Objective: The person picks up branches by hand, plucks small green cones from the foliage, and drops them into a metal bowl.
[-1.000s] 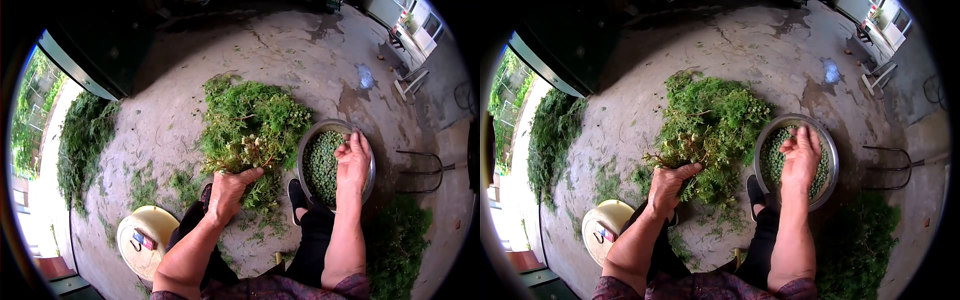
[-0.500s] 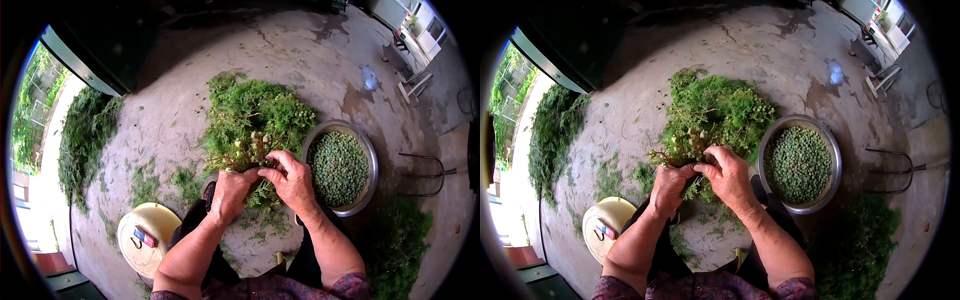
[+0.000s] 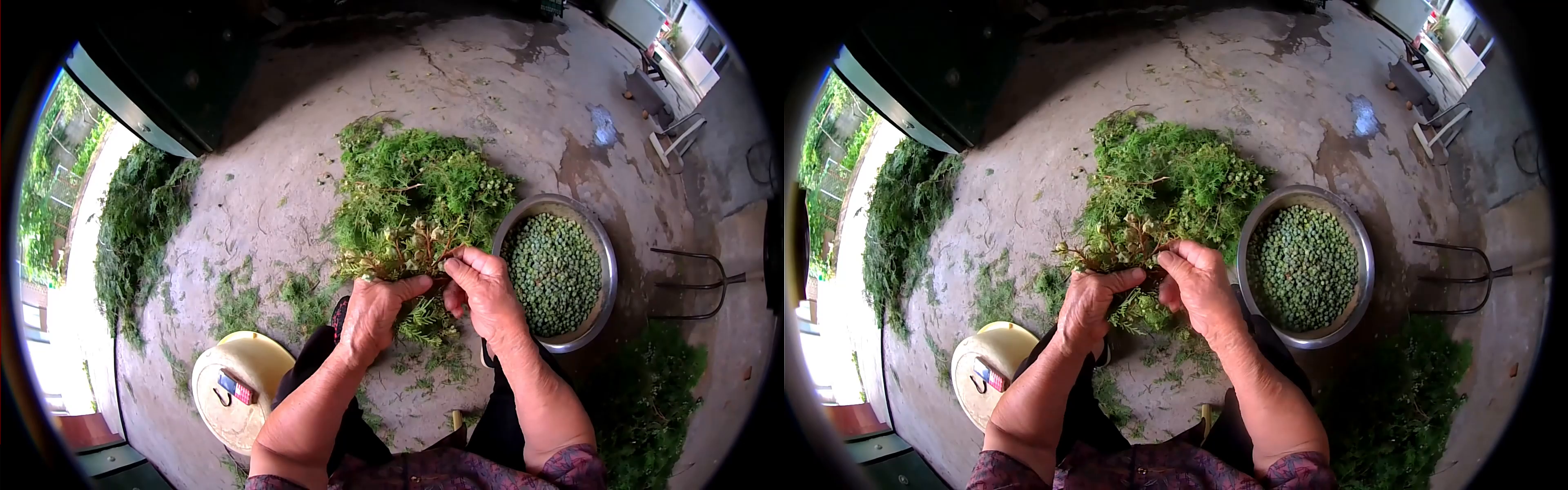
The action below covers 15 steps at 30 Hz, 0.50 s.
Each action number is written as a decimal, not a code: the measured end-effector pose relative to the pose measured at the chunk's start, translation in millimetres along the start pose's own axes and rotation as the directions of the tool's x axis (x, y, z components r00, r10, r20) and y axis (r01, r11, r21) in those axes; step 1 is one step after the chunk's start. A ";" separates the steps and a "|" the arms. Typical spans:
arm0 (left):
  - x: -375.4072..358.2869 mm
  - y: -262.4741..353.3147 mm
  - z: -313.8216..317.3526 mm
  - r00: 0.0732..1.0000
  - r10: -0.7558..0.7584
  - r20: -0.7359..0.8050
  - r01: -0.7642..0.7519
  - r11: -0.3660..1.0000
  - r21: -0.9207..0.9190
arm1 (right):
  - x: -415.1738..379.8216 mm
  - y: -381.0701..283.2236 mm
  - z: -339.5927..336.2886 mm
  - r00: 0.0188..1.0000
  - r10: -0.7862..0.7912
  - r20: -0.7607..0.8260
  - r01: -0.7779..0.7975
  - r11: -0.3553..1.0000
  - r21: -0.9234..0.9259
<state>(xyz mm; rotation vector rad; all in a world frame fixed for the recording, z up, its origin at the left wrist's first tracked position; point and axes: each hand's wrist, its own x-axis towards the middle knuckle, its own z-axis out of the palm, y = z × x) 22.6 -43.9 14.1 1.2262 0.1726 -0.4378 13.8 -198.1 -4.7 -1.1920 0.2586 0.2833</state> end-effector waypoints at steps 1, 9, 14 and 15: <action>0.7 -0.5 0.4 1.000 -0.006 -0.012 0.006 1.000 0.005 | 0.5 0.2 -0.8 1.000 0.001 -0.021 -0.001 0.999 0.036; 1.2 -4.6 2.9 0.996 0.011 -0.087 -0.008 0.999 0.035 | 14.8 -9.5 -79.7 0.966 -0.172 -0.191 0.257 0.598 0.759; -1.6 1.5 8.5 1.000 -0.009 -0.030 0.013 0.987 0.160 | 3.5 -26.5 -75.6 0.878 -0.363 -0.313 0.477 0.717 0.508; -0.8 -0.4 9.1 1.000 0.009 -0.012 -0.007 0.987 0.158 | -0.9 -29.9 -56.6 0.854 -0.431 -0.292 0.512 0.797 0.320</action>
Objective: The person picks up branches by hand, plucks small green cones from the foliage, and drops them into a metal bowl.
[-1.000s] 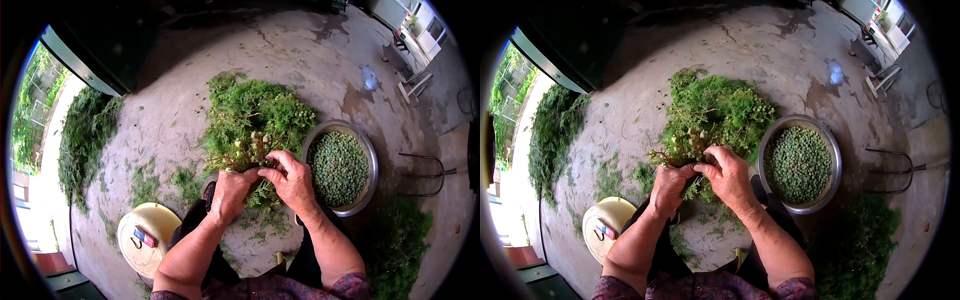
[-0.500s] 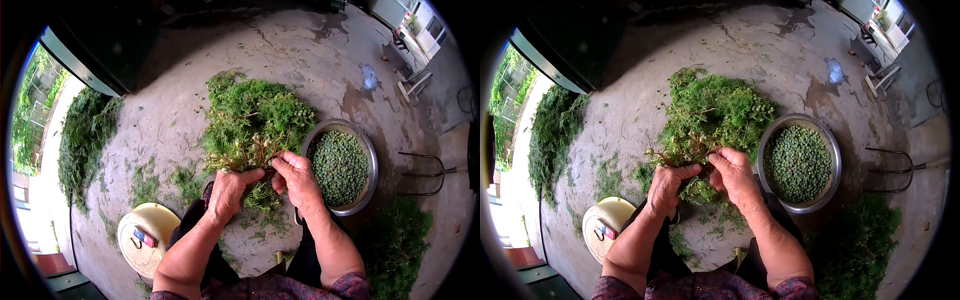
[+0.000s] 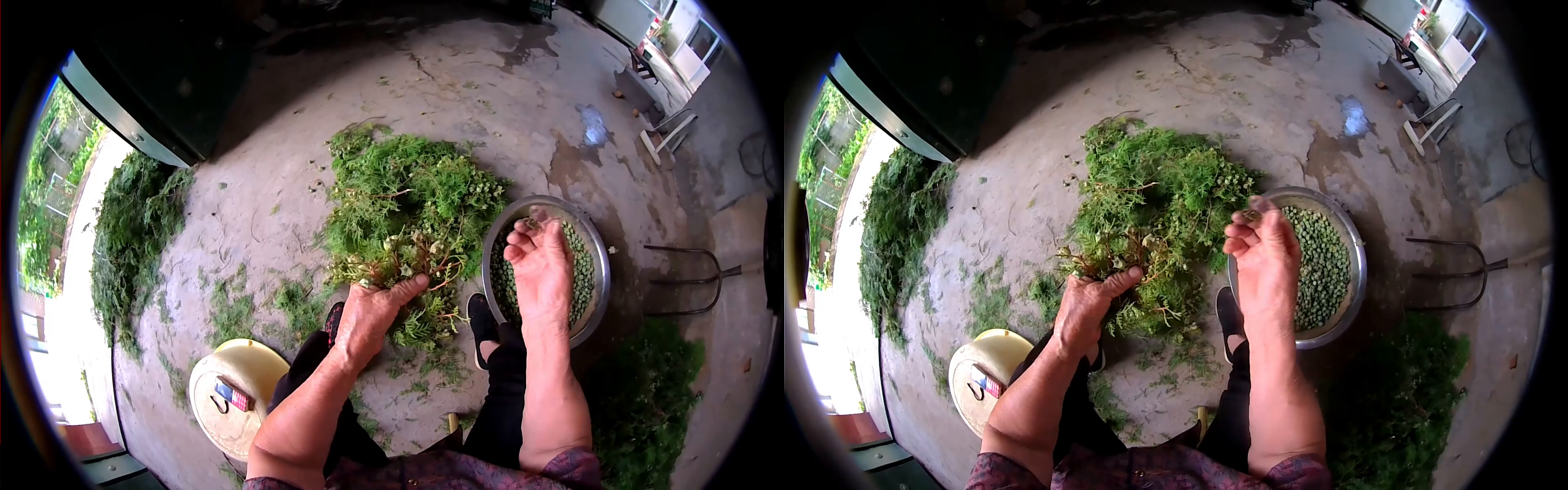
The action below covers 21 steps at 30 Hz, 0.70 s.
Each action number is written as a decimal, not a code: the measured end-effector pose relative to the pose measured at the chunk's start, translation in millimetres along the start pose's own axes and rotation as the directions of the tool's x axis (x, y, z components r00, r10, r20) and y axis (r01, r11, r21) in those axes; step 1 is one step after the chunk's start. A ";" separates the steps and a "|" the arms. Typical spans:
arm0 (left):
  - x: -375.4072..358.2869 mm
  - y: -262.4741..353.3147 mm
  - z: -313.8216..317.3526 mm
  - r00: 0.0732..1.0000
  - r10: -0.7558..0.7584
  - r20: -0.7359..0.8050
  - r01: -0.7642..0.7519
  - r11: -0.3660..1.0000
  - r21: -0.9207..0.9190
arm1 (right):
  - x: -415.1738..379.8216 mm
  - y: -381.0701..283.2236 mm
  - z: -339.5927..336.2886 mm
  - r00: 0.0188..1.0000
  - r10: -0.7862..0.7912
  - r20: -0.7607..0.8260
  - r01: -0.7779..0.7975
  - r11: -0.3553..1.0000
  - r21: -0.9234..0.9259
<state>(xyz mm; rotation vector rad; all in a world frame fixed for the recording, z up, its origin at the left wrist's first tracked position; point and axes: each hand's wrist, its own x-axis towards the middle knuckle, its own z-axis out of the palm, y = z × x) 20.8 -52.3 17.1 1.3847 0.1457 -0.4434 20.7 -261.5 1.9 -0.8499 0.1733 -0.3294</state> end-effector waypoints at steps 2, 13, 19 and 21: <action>0.9 -6.9 2.0 0.999 0.036 0.032 -0.036 0.999 -0.006 | -7.9 11.6 15.7 0.977 -0.112 0.183 0.182 0.882 -0.435; -1.9 -9.5 4.3 0.994 0.005 0.114 0.004 0.997 -0.080 | -2.3 9.1 12.3 0.995 0.098 -0.032 -0.103 0.914 -0.391; -4.0 3.4 5.9 0.979 -0.070 0.193 0.089 0.992 -0.093 | -2.7 7.4 11.5 0.851 0.506 0.143 -0.469 0.853 -0.231; -4.7 2.9 5.9 0.976 -0.091 0.199 0.106 0.992 -0.065 | -4.9 7.5 16.0 0.811 0.533 0.241 -0.445 0.830 -0.336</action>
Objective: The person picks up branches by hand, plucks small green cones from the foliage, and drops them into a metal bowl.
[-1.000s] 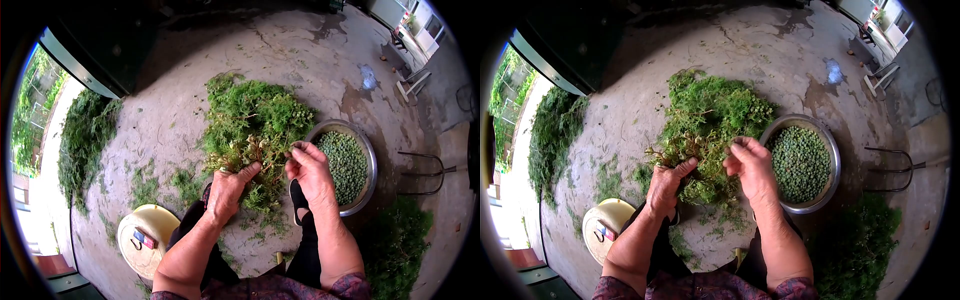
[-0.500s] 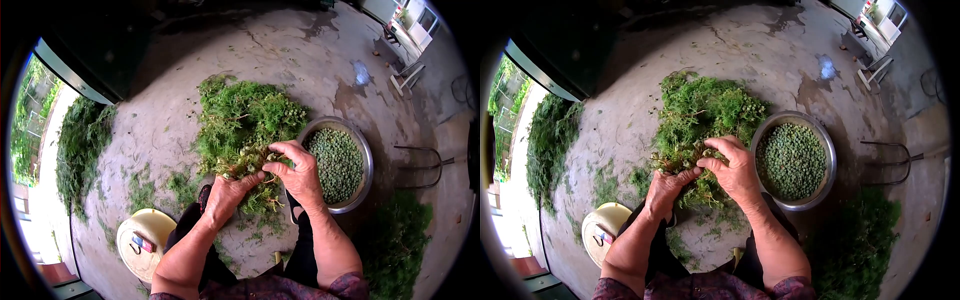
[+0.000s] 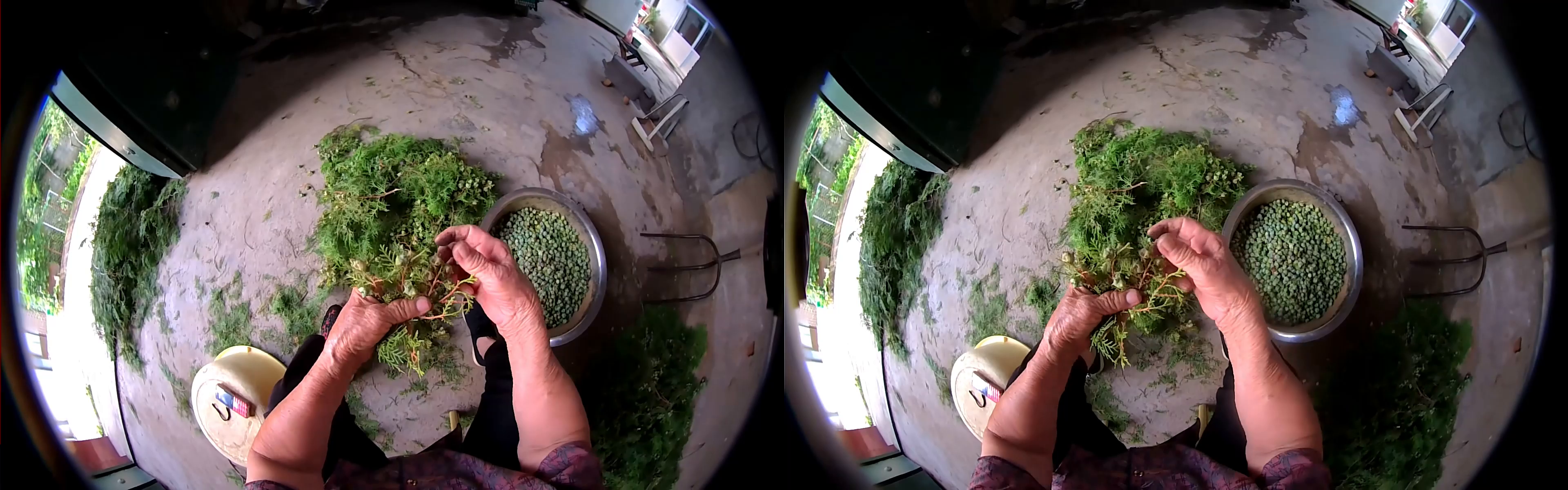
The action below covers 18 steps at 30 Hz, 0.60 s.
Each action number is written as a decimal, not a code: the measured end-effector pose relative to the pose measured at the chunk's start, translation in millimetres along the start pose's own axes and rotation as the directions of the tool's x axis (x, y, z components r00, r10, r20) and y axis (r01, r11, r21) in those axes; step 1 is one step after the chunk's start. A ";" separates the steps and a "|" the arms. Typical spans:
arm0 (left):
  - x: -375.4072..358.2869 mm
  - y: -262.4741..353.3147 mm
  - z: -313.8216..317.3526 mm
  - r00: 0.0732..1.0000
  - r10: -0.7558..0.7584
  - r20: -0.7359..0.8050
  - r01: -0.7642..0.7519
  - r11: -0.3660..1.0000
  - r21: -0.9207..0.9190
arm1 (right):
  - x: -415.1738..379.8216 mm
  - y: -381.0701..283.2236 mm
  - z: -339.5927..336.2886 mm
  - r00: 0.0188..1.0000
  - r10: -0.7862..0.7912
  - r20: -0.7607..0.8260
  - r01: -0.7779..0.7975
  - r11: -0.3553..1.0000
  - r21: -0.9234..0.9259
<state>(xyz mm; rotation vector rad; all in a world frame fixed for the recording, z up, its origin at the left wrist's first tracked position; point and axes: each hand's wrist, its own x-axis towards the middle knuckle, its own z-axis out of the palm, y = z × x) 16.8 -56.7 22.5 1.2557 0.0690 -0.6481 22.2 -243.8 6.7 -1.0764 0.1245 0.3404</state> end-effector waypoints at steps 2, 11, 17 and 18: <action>-0.6 -2.3 -2.3 0.999 -0.032 0.005 0.032 0.999 0.026 | -3.1 -3.2 6.9 0.999 0.040 0.025 -0.039 0.998 -0.051; -1.5 5.3 0.6 0.998 -0.049 -0.045 0.048 0.999 -0.019 | -2.0 7.5 15.2 0.929 -0.215 -0.300 0.197 0.976 -0.092; -8.8 6.3 -4.5 0.995 -0.078 -0.069 0.077 0.997 -0.017 | 2.3 -1.9 -10.6 0.968 -0.120 -0.221 0.193 0.917 0.349; -10.5 12.0 -4.7 0.991 -0.110 -0.070 0.111 0.994 0.003 | 2.2 2.1 -10.6 0.983 -0.099 -0.154 0.148 0.922 0.357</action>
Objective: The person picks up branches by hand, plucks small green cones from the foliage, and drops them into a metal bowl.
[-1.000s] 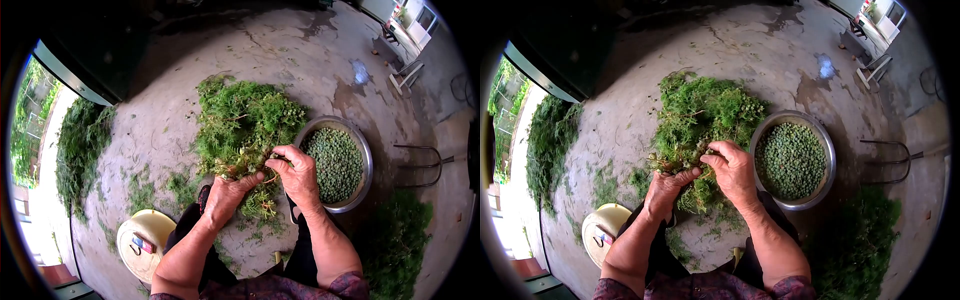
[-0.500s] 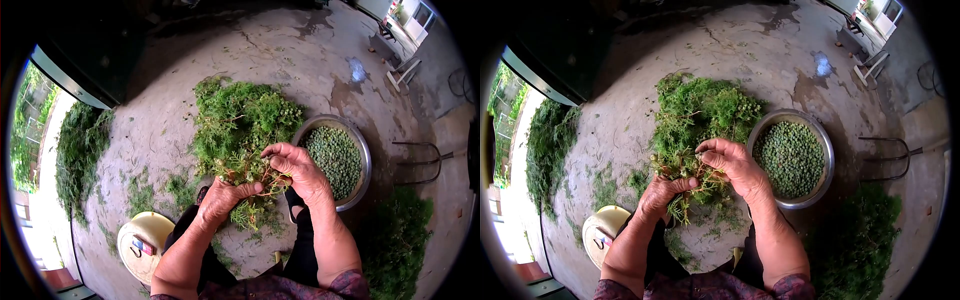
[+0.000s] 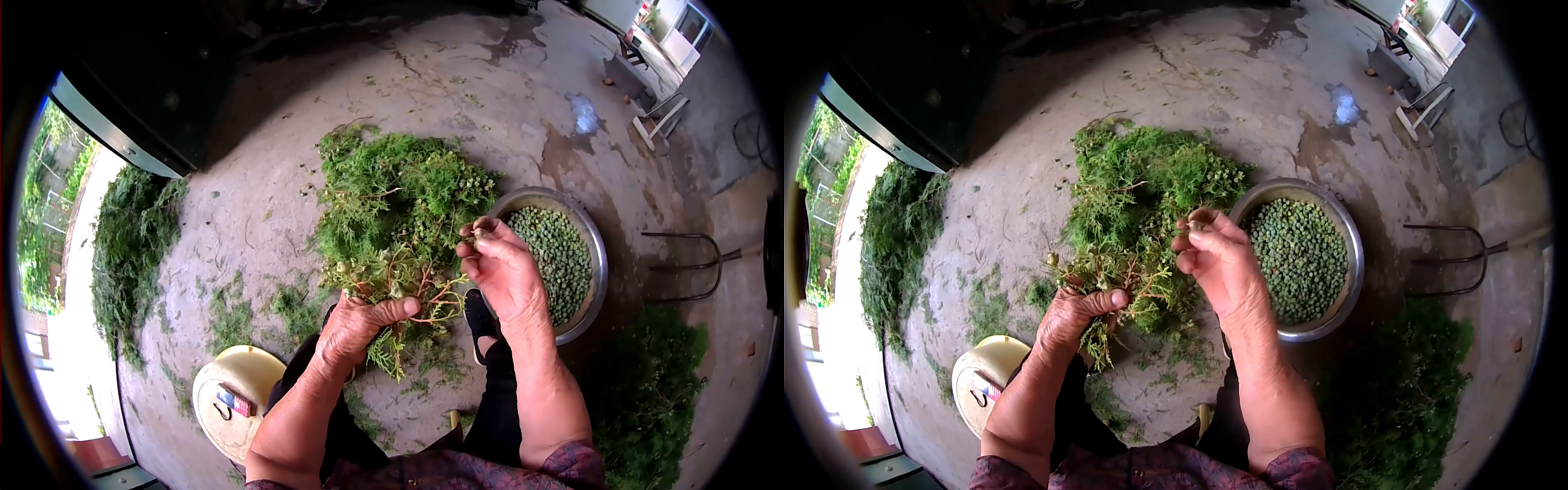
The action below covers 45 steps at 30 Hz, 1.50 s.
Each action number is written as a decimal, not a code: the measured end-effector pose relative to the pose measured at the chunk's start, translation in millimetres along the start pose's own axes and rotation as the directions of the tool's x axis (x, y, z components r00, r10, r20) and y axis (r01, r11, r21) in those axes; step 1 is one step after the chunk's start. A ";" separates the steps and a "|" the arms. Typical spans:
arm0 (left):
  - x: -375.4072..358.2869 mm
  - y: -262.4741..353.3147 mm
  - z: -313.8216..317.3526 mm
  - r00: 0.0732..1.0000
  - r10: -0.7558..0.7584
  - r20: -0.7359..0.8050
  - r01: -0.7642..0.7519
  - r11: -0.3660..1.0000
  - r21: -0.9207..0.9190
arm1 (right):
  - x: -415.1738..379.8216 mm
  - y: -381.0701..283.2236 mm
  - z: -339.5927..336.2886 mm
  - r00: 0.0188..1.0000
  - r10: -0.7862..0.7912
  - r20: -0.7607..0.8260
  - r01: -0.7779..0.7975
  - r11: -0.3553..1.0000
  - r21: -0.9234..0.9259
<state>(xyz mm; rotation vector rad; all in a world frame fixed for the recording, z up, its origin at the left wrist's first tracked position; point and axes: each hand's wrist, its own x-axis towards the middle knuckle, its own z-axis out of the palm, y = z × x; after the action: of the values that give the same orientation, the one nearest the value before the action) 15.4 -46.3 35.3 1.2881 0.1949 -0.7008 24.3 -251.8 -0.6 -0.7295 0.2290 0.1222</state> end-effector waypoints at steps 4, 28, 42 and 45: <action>1.3 -2.5 -2.5 0.995 0.046 0.089 -0.042 0.998 -0.056 | -6.9 5.1 8.0 0.965 0.185 0.188 -0.169 0.981 -0.097; -3.4 0.3 -3.6 0.992 -0.014 0.123 0.014 1.000 -0.003 | -15.3 27.5 19.2 0.918 0.281 0.279 -0.283 0.958 -0.033; 1.5 -3.0 -5.4 0.991 -0.020 0.130 0.017 1.000 0.027 | -15.8 12.1 23.8 0.923 0.285 0.258 -0.241 0.952 -0.187; -1.9 2.8 -0.1 0.992 0.026 0.124 -0.022 0.999 -0.027 | -13.9 20.5 21.1 0.919 0.248 0.306 -0.233 0.969 -0.084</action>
<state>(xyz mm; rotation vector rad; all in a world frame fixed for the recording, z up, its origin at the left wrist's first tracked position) 15.6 -45.2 38.6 1.2160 0.0863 -0.7534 10.4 -222.9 4.9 -0.7145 0.0086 0.4771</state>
